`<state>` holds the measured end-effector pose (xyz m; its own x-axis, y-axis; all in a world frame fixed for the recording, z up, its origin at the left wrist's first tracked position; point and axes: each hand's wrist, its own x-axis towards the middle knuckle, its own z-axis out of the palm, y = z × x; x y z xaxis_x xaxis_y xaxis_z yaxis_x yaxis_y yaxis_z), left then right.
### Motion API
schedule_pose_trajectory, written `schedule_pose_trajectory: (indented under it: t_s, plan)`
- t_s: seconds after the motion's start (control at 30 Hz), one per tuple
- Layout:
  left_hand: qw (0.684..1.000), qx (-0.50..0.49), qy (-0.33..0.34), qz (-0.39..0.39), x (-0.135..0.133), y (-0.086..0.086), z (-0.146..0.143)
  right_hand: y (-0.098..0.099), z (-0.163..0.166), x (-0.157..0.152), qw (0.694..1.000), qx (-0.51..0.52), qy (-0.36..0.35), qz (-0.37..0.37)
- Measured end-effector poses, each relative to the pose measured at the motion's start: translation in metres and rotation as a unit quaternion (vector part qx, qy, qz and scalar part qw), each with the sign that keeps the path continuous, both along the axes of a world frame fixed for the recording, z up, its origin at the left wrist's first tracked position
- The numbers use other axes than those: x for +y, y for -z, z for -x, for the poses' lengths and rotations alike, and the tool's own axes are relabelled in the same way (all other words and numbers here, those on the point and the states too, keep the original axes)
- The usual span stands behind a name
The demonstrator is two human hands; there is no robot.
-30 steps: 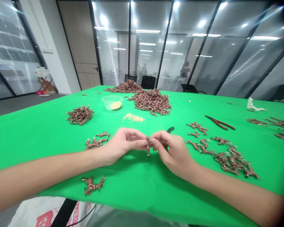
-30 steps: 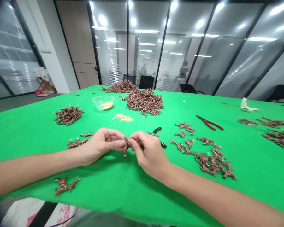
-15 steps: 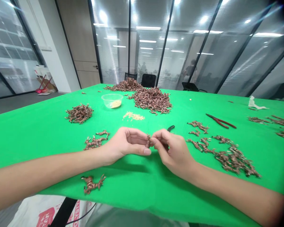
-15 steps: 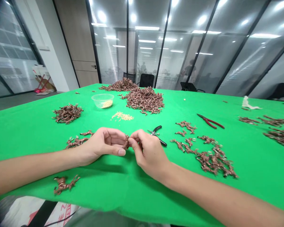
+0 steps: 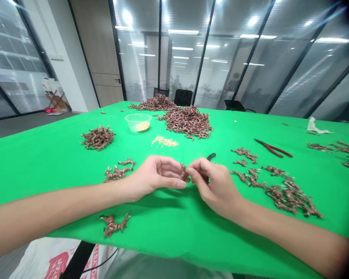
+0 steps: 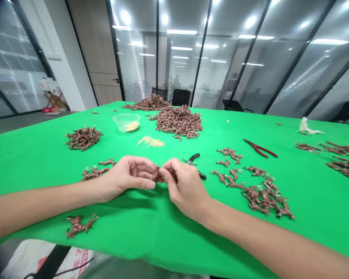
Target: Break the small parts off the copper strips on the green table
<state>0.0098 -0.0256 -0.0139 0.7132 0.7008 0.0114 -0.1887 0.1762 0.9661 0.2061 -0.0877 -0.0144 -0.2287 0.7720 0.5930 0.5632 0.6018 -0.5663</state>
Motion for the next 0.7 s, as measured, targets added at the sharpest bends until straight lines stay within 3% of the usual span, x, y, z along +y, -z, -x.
schedule_pose_trajectory:
  t_s: [0.7]
  plan:
    - [1.0, 0.007, 0.009, -0.002, 0.0008, -0.0003, -0.0009, -0.0004, 0.0009, -0.0021, 1.0, 0.013, 0.001, 0.0]
